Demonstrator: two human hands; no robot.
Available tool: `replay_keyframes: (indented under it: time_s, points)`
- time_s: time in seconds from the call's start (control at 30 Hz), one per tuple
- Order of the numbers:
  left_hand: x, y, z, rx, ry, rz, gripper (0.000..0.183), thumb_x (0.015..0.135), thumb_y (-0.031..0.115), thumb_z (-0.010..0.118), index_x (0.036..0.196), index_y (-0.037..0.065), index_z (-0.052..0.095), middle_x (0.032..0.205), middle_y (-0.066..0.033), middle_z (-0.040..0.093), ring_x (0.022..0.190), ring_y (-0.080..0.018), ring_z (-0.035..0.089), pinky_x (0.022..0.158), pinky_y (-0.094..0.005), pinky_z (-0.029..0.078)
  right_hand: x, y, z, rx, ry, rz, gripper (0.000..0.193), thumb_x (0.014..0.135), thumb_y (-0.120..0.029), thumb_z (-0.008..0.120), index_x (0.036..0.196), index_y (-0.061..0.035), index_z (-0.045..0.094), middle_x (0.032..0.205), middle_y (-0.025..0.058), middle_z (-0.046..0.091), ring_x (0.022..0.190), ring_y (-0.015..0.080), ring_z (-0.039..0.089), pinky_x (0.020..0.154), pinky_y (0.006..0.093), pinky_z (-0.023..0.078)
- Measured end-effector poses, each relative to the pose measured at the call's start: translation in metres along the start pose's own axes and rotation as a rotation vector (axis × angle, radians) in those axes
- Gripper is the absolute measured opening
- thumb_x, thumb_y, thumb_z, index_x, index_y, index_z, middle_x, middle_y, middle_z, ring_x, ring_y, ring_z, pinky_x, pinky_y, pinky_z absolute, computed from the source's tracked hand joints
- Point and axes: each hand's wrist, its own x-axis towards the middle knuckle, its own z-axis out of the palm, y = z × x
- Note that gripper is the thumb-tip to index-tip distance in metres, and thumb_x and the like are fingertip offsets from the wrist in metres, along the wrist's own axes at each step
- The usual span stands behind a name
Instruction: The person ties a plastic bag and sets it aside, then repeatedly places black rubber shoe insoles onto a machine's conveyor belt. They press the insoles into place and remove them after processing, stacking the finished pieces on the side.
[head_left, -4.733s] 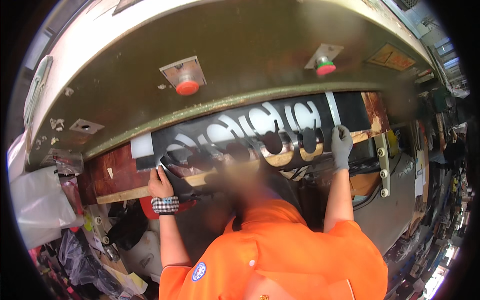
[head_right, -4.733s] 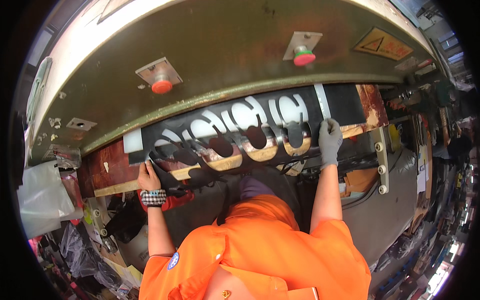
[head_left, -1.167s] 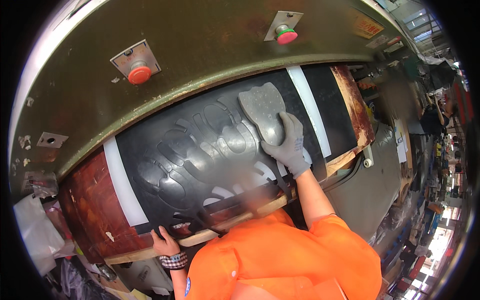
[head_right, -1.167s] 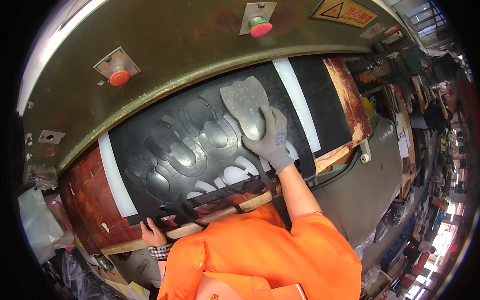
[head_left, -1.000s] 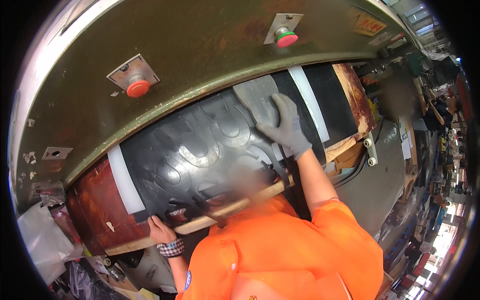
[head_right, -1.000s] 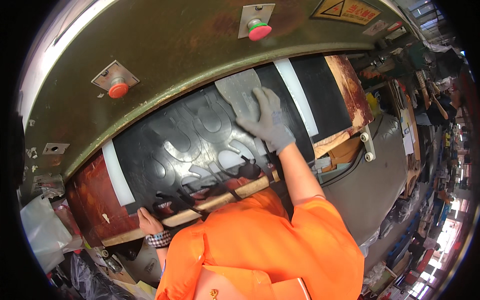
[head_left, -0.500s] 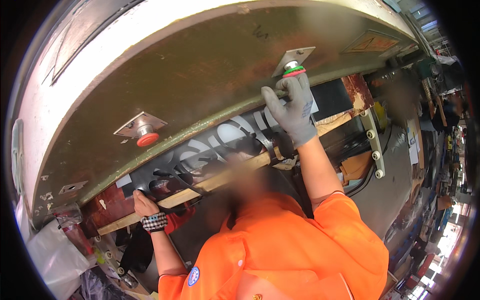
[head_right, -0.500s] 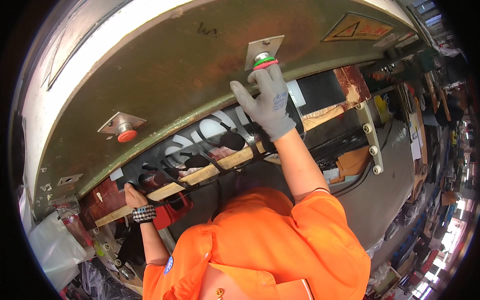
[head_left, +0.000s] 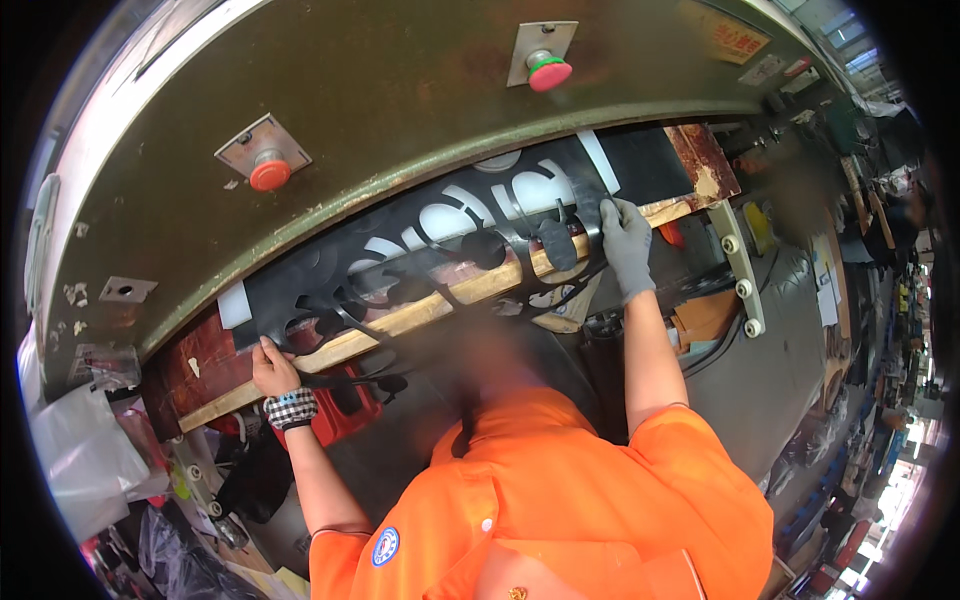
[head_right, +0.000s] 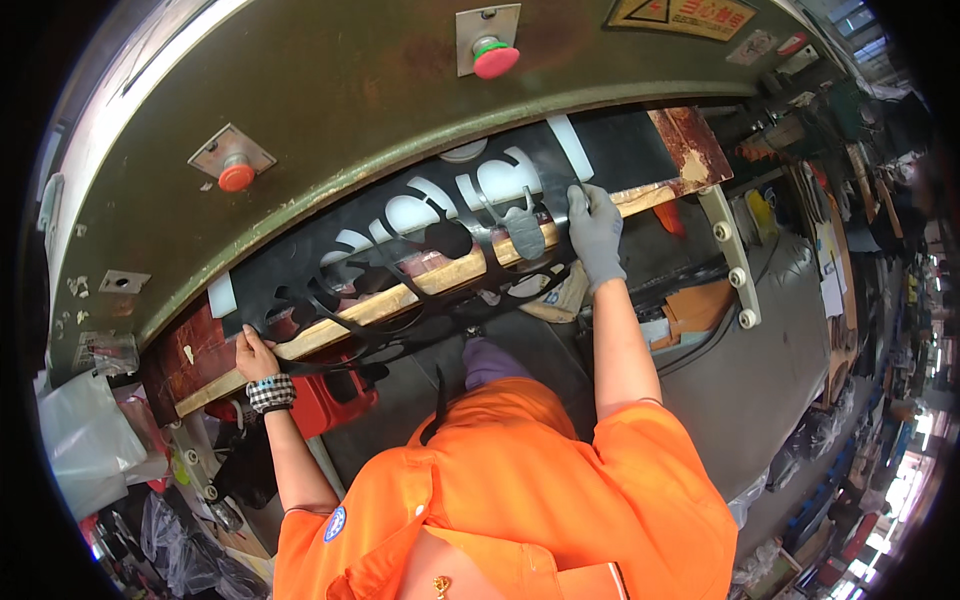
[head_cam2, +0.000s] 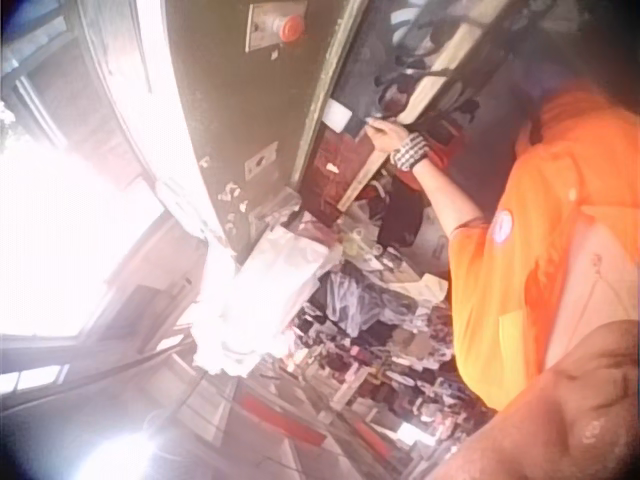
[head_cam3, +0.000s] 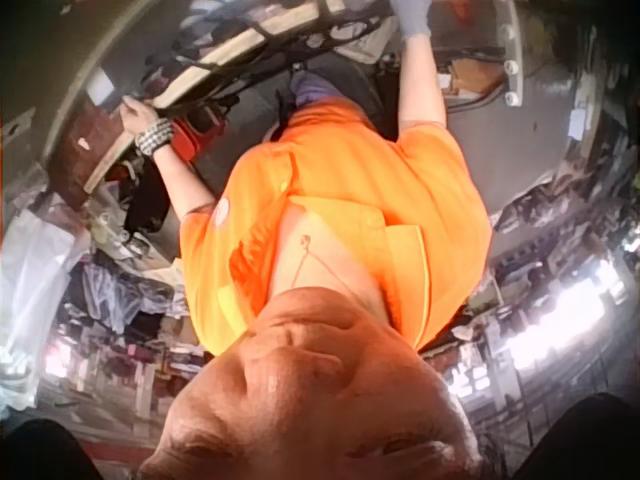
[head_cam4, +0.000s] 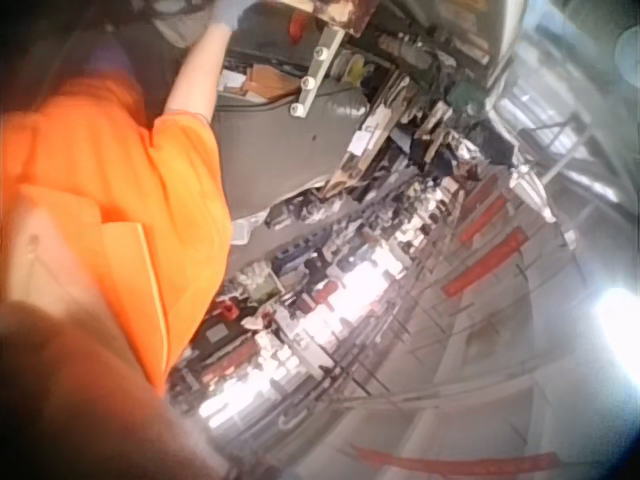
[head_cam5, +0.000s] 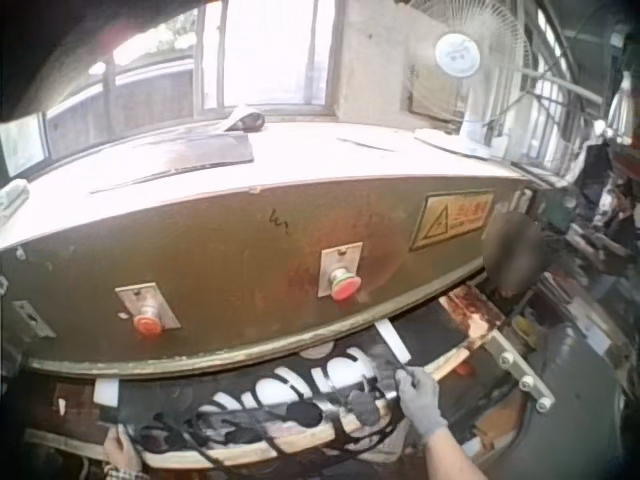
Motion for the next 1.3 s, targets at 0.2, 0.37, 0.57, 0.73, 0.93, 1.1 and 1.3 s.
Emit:
replay_keyframes:
  time_s: [0.2,0.37,0.57,0.73,0.93,1.1,1.3]
  points:
    - [-0.066,-0.020,-0.037,-0.139,0.026,0.116,0.036,0.107,0.028,0.043,0.090,-0.002,0.055,0.072,-0.0126,0.056,0.064,-0.0216,0.048,0.061,-0.0376,0.042,-0.106,0.000,-0.063,-0.018,0.174,-0.027,0.024,0.092,-0.025,0.068,0.100,-0.0014,0.069,0.087,0.0154,0.070,0.081,0.0332,0.067,0.077,0.0402,0.051]
    - [-0.095,-0.033,-0.069,-0.147,-0.118,-0.001,0.040,0.107,0.029,0.044,0.116,-0.007,0.058,0.099,-0.0153,0.065,0.082,-0.0214,0.057,0.079,-0.0352,0.048,-0.107,-0.046,-0.054,-0.277,0.227,-0.497,0.046,0.078,-0.030,0.076,0.113,-0.0023,0.064,0.096,0.0158,0.066,0.093,0.0354,0.061,0.090,0.0454,0.045]
    - [-0.140,-0.026,-0.098,-0.286,-0.290,-0.322,0.050,0.107,0.039,0.043,0.102,-0.008,0.061,0.083,-0.0144,0.067,0.072,-0.0222,0.063,0.062,-0.0348,0.051,-0.123,-0.084,-0.007,-0.490,-0.177,-0.300,0.087,0.063,-0.049,0.079,0.138,-0.0143,0.051,0.130,0.0206,0.053,0.115,0.0418,0.050,0.099,0.0500,0.041]
    - [-0.197,-0.031,-0.096,0.227,-0.057,-0.160,0.041,0.106,0.035,0.046,0.095,-0.001,0.062,0.082,-0.0247,0.064,0.068,-0.0378,0.059,0.063,-0.0464,0.045,-0.143,-0.068,-0.042,-0.333,-0.186,-0.276,0.091,0.057,-0.045,0.083,0.136,-0.0106,0.054,0.126,0.0194,0.057,0.115,0.0391,0.052,0.103,0.0478,0.040]
    - [-0.235,-0.062,-0.115,-0.079,0.051,-0.197,0.030,0.104,0.025,0.055,0.098,-0.003,0.064,0.086,-0.0098,0.067,0.080,-0.0197,0.060,0.076,-0.0339,0.050,-0.101,-0.028,-0.117,0.415,-0.343,0.169,0.088,0.061,-0.035,0.086,0.132,0.0052,0.054,0.115,0.0225,0.068,0.107,0.0337,0.065,0.096,0.0417,0.050]
    - [-0.206,0.007,-0.112,0.146,0.324,0.123,0.025,0.099,0.011,0.060,0.118,-0.005,0.062,0.112,-0.0143,0.066,0.100,-0.0236,0.063,0.093,-0.0350,0.049,-0.090,0.019,-0.124,-0.477,-0.170,-0.234,0.083,0.061,-0.039,0.083,0.133,-0.0074,0.057,0.128,0.0209,0.056,0.116,0.0392,0.052,0.102,0.0469,0.043]
    - [-0.215,0.219,0.014,-0.094,-0.438,0.795,0.040,0.080,0.015,0.075,0.116,0.001,0.065,0.112,-0.0166,0.066,0.105,-0.0330,0.062,0.094,-0.0438,0.048,-0.093,0.037,-0.115,-0.432,-0.105,-0.320,0.084,0.064,-0.046,0.082,0.134,-0.0078,0.056,0.131,0.0217,0.053,0.116,0.0402,0.051,0.101,0.0479,0.044]
